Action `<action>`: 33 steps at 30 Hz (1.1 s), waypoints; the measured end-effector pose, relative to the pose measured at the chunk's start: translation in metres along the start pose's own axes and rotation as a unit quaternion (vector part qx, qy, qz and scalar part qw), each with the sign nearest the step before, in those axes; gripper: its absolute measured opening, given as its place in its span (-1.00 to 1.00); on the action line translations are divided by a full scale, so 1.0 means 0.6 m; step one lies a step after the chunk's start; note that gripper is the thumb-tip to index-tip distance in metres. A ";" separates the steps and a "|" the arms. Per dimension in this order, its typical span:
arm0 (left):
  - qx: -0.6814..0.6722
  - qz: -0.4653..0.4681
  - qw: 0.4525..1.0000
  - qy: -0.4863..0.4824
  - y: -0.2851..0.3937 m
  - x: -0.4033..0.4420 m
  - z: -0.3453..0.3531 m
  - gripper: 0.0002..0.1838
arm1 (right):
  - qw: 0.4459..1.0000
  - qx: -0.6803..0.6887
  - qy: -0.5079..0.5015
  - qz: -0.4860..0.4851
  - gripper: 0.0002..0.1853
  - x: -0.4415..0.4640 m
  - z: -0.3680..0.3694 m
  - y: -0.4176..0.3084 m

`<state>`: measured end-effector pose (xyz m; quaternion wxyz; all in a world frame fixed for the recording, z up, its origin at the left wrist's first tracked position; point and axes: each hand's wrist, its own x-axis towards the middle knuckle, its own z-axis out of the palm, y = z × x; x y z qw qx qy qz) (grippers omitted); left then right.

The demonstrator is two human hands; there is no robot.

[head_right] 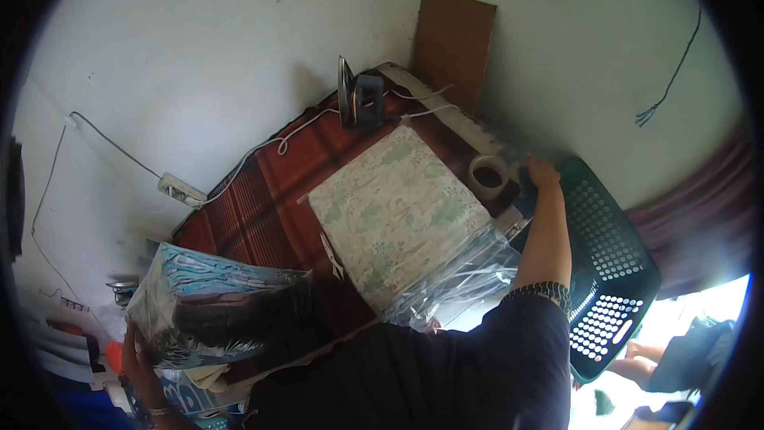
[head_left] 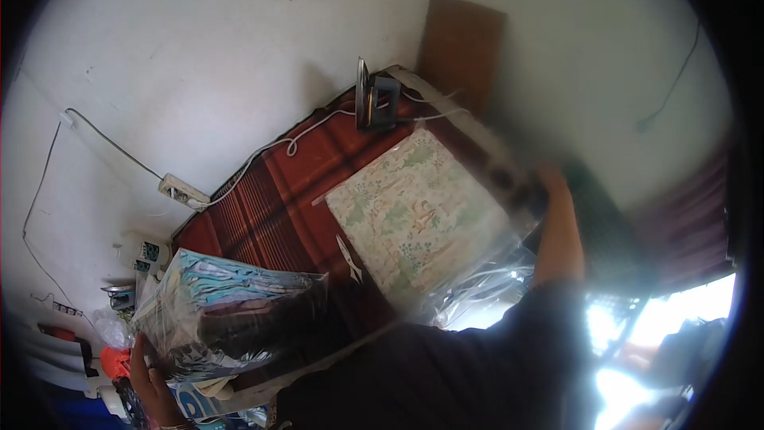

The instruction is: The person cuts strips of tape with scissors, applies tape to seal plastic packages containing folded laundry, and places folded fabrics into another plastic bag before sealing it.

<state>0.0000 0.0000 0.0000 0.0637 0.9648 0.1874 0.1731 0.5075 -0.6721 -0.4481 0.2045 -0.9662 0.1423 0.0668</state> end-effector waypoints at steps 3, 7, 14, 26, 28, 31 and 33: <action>-0.056 -0.002 0.995 0.079 -0.004 0.007 0.070 -0.30 | 0.998 -0.007 -0.012 -0.053 -0.25 0.117 -0.053 -0.032; -0.063 -0.004 0.991 0.122 -0.014 0.013 0.086 -0.28 | 0.984 0.159 -0.063 -0.045 -0.42 0.148 -0.087 -0.081; -0.045 0.018 0.988 0.150 -0.021 0.006 0.090 -0.18 | 0.954 0.247 0.166 0.033 -0.48 0.142 -0.127 -0.071; -0.198 0.168 0.955 0.144 -0.099 0.023 0.125 -0.15 | 0.898 0.368 0.116 -0.209 -0.64 -0.363 -0.355 -0.438; -0.240 0.206 0.938 0.139 -0.099 0.031 0.099 -0.14 | 0.887 0.367 0.061 -0.273 -0.73 -0.503 -0.375 -0.505; -0.294 0.267 0.900 0.177 -0.146 0.046 0.096 -0.12 | 0.829 0.369 -0.079 -0.411 -0.84 -0.712 -0.383 -0.650; -0.184 0.365 0.901 0.146 -0.182 0.058 0.094 -0.17 | 0.774 0.274 -0.171 -0.545 -0.87 -0.853 -0.389 -0.750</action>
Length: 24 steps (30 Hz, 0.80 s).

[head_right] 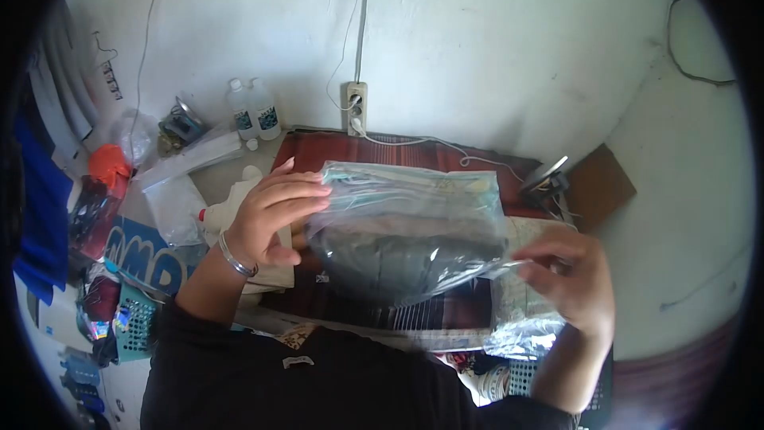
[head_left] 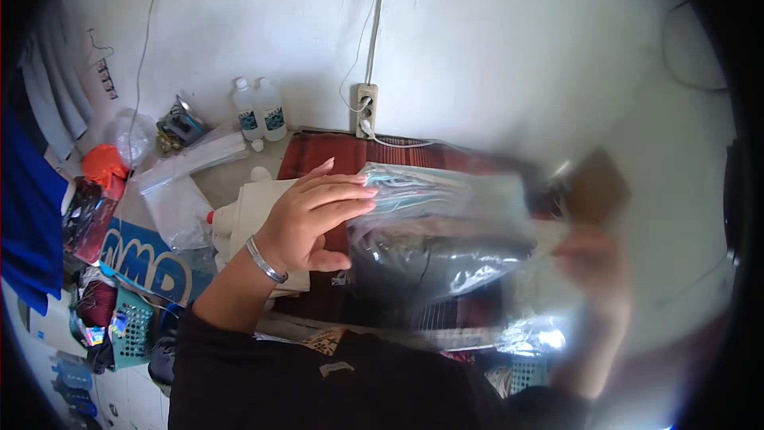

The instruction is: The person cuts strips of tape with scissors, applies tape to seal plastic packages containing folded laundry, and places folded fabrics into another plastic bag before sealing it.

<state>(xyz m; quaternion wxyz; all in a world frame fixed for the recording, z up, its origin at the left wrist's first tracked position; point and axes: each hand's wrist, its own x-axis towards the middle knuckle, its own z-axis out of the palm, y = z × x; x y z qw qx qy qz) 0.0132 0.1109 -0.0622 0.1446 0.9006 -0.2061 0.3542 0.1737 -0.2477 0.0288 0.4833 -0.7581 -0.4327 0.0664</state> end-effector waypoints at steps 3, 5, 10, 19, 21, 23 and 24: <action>-0.028 0.016 0.999 0.003 -0.013 -0.005 0.007 -0.23 | 0.997 0.011 -0.077 0.029 -0.85 0.041 0.072 -0.065; -0.037 0.028 0.999 -0.012 -0.021 -0.006 0.008 -0.26 | 0.989 0.037 -0.127 0.062 -0.88 0.066 0.118 -0.090; -0.105 0.022 0.994 -0.010 -0.037 -0.009 -0.004 -0.20 | 0.951 0.241 -0.168 0.093 -0.52 0.097 0.183 -0.066; -0.104 0.023 0.994 -0.017 -0.080 0.001 -0.002 -0.22 | 0.707 0.666 -0.202 0.126 -0.24 0.068 0.304 -0.054; -0.089 0.027 0.996 -0.015 -0.081 0.005 0.001 -0.24 | 0.696 0.680 -0.184 0.139 -0.25 0.068 0.313 -0.055; -0.093 0.033 0.995 -0.010 -0.082 0.008 0.005 -0.25 | 0.686 0.692 -0.167 0.152 -0.27 0.068 0.317 -0.054; -0.093 0.035 0.995 -0.005 -0.083 0.008 0.007 -0.25 | 0.682 0.694 -0.165 0.161 -0.27 0.065 0.320 -0.050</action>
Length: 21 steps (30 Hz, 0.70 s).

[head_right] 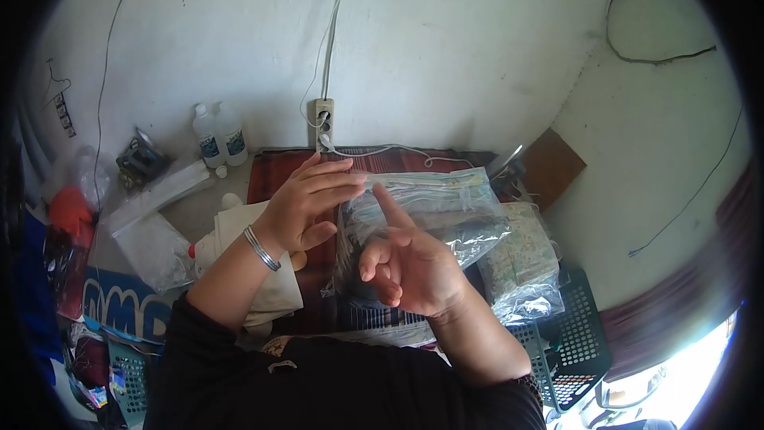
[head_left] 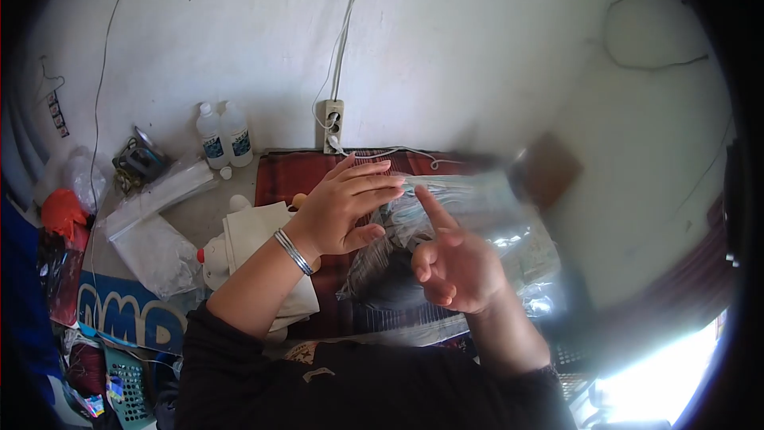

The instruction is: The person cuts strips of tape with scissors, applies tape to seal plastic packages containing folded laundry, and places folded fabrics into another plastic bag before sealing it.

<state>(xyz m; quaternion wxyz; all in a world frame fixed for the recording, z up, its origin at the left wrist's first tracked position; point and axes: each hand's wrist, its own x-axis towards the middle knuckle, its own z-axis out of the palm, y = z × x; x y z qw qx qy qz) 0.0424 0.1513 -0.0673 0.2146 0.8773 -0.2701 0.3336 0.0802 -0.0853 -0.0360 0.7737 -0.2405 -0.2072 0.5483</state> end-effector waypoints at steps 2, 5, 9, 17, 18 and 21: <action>-0.011 -0.003 1.000 0.002 -0.002 0.000 0.005 -0.24 | 1.000 0.006 0.009 0.001 -0.27 -0.004 -0.008 0.005; -0.023 -0.003 0.999 0.023 -0.005 -0.002 0.012 -0.29 | 1.000 0.022 0.013 0.011 -0.27 -0.015 -0.017 0.006; -0.033 -0.002 0.998 0.057 -0.007 -0.002 0.015 -0.41 | 0.999 -0.033 0.026 0.030 -0.26 -0.023 -0.019 0.007; 0.010 0.001 0.997 0.077 -0.005 0.000 0.020 -0.57 | 0.989 -0.125 0.082 -0.001 -0.26 -0.028 -0.012 0.000; 0.020 0.007 0.996 0.087 -0.005 0.001 0.021 -0.58 | 0.987 -0.137 0.084 0.001 -0.29 -0.028 -0.007 -0.002; 0.026 -0.002 0.996 0.084 0.001 0.003 0.021 -0.56 | 0.988 -0.135 0.079 0.008 -0.29 -0.027 -0.013 -0.004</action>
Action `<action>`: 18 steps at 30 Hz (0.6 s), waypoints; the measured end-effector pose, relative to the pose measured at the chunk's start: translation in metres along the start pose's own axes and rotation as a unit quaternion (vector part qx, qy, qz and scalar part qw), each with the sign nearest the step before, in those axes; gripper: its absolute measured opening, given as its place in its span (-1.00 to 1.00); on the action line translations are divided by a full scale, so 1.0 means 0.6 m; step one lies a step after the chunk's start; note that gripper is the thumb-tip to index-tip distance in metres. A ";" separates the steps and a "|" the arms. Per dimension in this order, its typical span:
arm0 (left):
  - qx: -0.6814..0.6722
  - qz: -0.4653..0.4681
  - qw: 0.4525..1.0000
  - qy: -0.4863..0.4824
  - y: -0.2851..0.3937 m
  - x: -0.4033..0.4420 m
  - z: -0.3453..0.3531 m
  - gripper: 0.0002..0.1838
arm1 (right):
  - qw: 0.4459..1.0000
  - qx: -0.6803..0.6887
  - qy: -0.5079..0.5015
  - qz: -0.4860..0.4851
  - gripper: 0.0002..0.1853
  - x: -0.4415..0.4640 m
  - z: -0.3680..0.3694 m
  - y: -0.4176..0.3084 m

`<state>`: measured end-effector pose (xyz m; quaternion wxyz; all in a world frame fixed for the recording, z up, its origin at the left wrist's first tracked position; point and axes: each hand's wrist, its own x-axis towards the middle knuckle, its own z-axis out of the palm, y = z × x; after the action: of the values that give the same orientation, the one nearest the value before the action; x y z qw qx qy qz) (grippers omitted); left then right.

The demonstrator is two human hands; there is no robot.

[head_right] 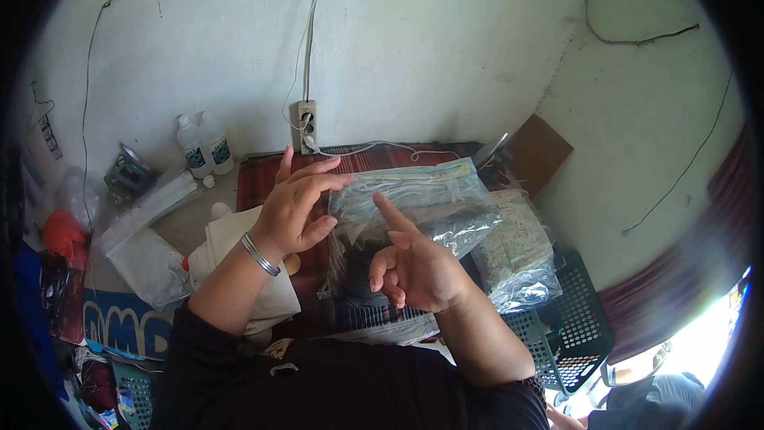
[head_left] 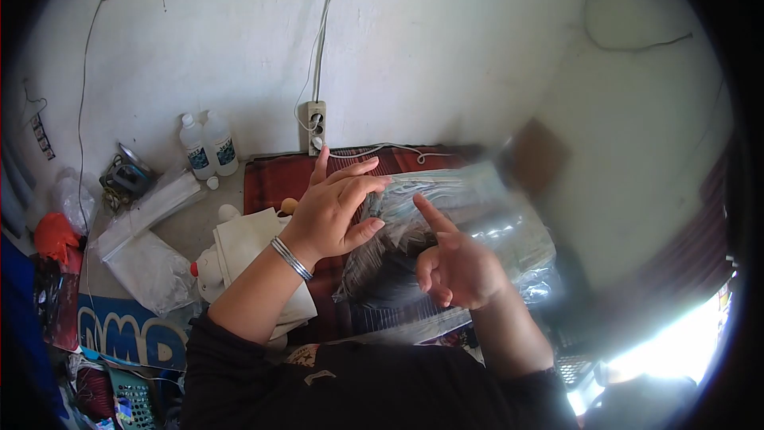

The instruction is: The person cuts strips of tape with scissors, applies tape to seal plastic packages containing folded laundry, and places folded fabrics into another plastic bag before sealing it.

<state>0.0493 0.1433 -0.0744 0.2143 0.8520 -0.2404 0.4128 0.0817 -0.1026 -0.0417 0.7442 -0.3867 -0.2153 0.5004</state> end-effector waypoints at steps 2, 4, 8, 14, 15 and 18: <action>0.014 -0.003 1.000 -0.002 0.003 0.000 0.000 -0.54 | 1.000 0.013 -0.010 0.005 -0.26 0.000 -0.006 0.001; 0.028 -0.006 1.000 -0.003 0.006 0.000 0.000 -0.52 | 0.999 0.042 -0.020 0.011 -0.27 -0.001 -0.008 0.002; 0.050 -0.006 0.998 -0.028 0.013 -0.004 -0.003 -0.54 | 1.000 0.020 0.000 0.012 -0.28 -0.003 -0.010 0.007; 0.085 -0.001 0.995 -0.053 0.016 -0.004 -0.002 -0.60 | 0.976 -0.191 0.098 0.028 -0.36 -0.012 0.025 -0.006; 0.088 0.001 0.995 -0.053 0.016 -0.005 -0.001 -0.60 | 0.925 -0.351 0.138 0.046 -0.36 -0.014 0.041 -0.014; 0.091 -0.008 0.993 -0.075 0.014 -0.007 -0.003 -0.48 | 0.792 -0.574 0.193 0.079 -0.34 -0.012 0.076 -0.028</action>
<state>0.0409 0.1387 -0.0752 0.1203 0.8982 -0.2107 0.3665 0.0564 -0.0960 -0.0004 0.3688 -0.8470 -0.2838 0.2569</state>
